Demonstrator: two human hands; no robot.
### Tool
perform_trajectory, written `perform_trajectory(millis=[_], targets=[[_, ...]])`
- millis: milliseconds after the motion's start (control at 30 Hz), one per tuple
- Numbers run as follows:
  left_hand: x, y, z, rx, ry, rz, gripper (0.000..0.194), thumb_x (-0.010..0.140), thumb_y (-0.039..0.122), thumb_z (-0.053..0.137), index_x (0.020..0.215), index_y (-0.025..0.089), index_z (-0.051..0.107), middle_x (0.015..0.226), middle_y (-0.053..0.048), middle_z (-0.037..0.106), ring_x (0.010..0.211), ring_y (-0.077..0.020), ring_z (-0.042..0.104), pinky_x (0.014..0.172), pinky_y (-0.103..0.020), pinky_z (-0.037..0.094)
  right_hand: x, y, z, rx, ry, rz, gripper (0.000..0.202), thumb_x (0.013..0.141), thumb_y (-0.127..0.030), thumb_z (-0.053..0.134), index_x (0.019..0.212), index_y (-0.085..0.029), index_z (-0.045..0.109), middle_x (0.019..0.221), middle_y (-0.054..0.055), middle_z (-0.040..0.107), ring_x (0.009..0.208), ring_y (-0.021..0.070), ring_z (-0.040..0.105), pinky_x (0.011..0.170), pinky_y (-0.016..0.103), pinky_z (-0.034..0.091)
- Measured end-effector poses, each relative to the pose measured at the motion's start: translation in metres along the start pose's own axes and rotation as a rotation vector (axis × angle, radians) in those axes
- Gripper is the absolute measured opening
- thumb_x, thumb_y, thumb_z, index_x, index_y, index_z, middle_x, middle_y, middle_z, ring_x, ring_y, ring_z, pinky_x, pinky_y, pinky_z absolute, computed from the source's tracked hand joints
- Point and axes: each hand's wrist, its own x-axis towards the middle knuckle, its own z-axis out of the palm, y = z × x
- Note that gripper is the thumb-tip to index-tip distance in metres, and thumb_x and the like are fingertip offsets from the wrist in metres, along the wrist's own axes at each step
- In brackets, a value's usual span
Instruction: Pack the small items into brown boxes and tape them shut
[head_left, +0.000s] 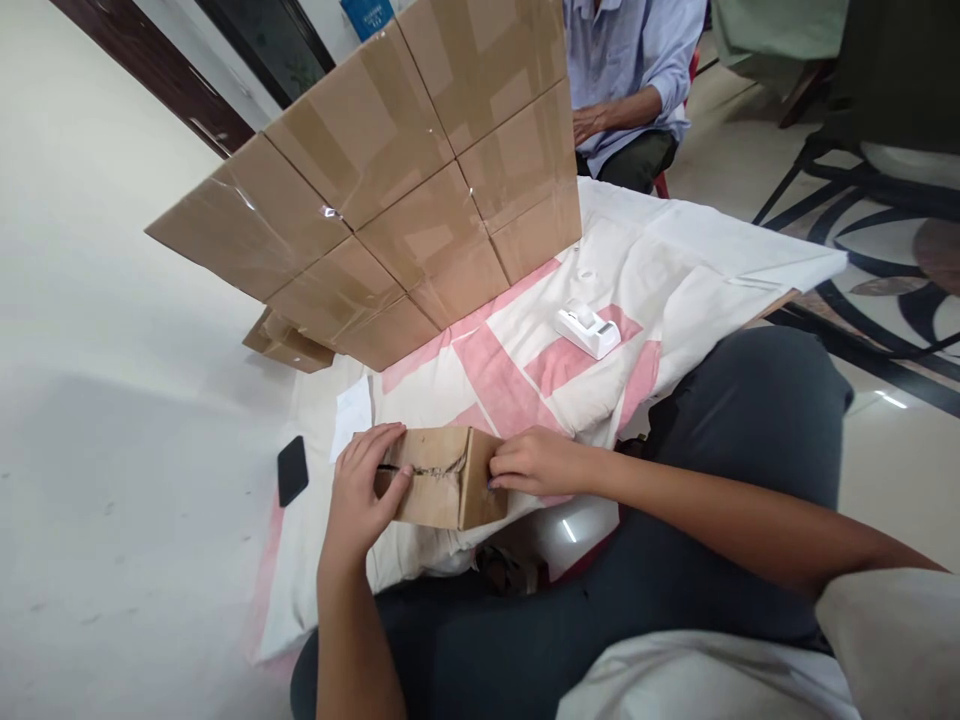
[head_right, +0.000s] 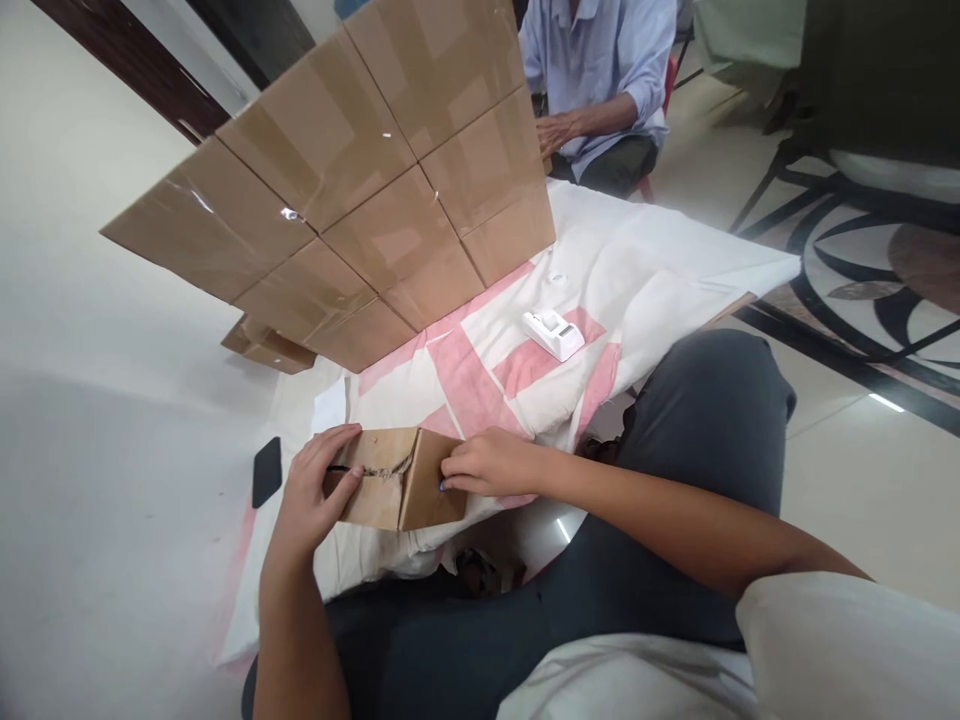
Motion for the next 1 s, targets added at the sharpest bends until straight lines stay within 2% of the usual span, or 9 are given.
perform_trajectory(millis=[233, 467, 667, 867, 1000], targets=[[-0.001, 0.0, 0.001, 0.027, -0.004, -0.002, 0.039, 0.096, 0.039, 0.054, 0.133, 0.025, 0.056, 0.135, -0.01, 0.062, 0.125, -0.0305, 0.057, 0.108, -0.049, 0.041, -0.001, -0.002, 0.004, 0.045, 0.026, 0.071, 0.029, 0.105, -0.039, 0.053, 0.089, -0.019, 0.068, 0.081, 0.003, 0.071, 0.073, 0.0145, 0.063, 0.063, 0.026, 0.037], [-0.001, 0.006, -0.001, 0.033, -0.026, 0.001, 0.039, 0.096, 0.04, 0.052, 0.132, 0.024, 0.056, 0.134, -0.011, 0.062, 0.124, -0.0318, 0.056, 0.107, -0.052, 0.04, 0.0, 0.002, 0.001, 0.114, 0.048, 0.242, 0.042, 0.089, -0.055, 0.072, 0.073, -0.018, 0.061, 0.067, -0.001, 0.066, 0.061, 0.0124, 0.058, 0.058, 0.025, 0.03], [-0.001, 0.005, 0.0, 0.028, -0.027, -0.001, 0.041, 0.095, 0.04, 0.053, 0.133, 0.025, 0.056, 0.135, -0.011, 0.062, 0.125, -0.0317, 0.056, 0.107, -0.051, 0.04, 0.003, 0.003, -0.007, 0.146, 0.045, 0.312, 0.047, 0.082, -0.061, 0.076, 0.073, -0.018, 0.061, 0.069, -0.001, 0.065, 0.063, 0.0129, 0.057, 0.057, 0.025, 0.028], [-0.001, 0.007, 0.0, 0.026, -0.023, 0.016, 0.038, 0.096, 0.038, 0.054, 0.132, 0.026, 0.056, 0.135, -0.009, 0.061, 0.124, -0.03, 0.056, 0.108, -0.049, 0.039, 0.003, 0.008, -0.015, 0.093, 0.046, 0.33, 0.048, 0.082, -0.061, 0.077, 0.071, -0.018, 0.06, 0.069, 0.0, 0.065, 0.064, 0.0135, 0.057, 0.057, 0.026, 0.026], [0.0, 0.01, 0.0, 0.023, -0.025, 0.013, 0.038, 0.097, 0.039, 0.053, 0.133, 0.026, 0.055, 0.135, -0.009, 0.061, 0.125, -0.0303, 0.055, 0.107, -0.05, 0.039, 0.005, 0.009, -0.016, 0.055, 0.037, 0.42, 0.049, 0.079, -0.063, 0.078, 0.072, -0.018, 0.059, 0.07, 0.0, 0.066, 0.064, 0.0142, 0.057, 0.057, 0.026, 0.025]])
